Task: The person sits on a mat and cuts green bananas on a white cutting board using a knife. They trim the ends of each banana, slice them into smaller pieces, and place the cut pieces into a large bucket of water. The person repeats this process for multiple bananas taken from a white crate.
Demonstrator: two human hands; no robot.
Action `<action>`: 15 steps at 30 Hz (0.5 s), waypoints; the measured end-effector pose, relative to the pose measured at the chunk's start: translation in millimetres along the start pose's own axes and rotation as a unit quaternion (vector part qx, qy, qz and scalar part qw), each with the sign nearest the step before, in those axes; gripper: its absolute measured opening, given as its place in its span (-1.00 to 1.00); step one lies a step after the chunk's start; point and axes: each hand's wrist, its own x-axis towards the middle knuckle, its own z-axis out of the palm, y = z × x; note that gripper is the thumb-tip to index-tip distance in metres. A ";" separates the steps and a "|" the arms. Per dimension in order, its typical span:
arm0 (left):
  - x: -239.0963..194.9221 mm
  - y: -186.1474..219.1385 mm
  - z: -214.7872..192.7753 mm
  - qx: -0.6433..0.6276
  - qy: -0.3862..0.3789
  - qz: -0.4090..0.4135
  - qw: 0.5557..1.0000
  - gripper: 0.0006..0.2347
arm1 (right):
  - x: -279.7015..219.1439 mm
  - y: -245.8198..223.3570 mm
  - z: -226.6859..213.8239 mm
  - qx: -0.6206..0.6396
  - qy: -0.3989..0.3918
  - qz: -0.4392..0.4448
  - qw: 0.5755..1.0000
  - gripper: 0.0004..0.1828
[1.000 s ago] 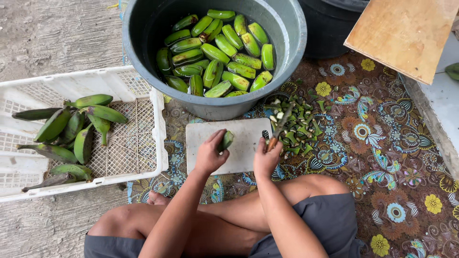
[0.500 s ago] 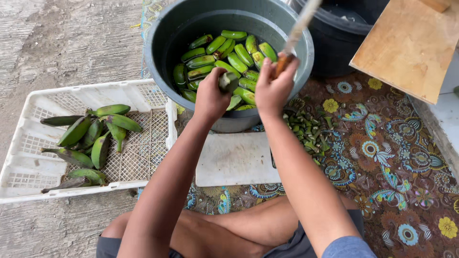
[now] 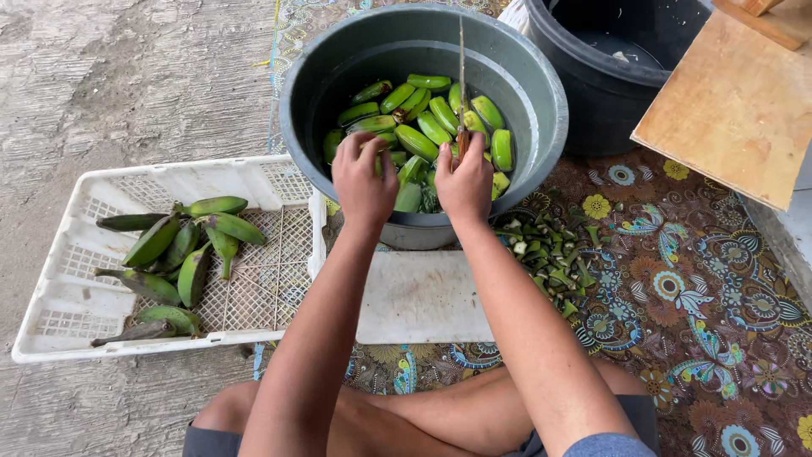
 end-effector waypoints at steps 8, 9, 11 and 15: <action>-2.4 -19.1 33.9 0.055 -0.460 -0.110 0.879 -0.83 | -1.2 -10.8 -0.3 -0.027 0.004 0.026 0.999 -0.78; -1.0 -18.0 47.7 0.049 -0.545 -0.148 0.824 -0.81 | 1.4 -4.8 2.4 -0.030 0.010 0.038 0.999 -0.78; -23.2 -38.3 94.4 0.079 -0.645 -0.152 0.745 -0.72 | 1.9 -9.1 0.3 -0.023 0.011 0.040 0.999 -0.79; -21.9 -35.4 94.7 0.113 -0.765 -0.155 0.614 -0.52 | 1.9 -14.6 -3.4 -0.022 0.003 0.053 0.998 -0.77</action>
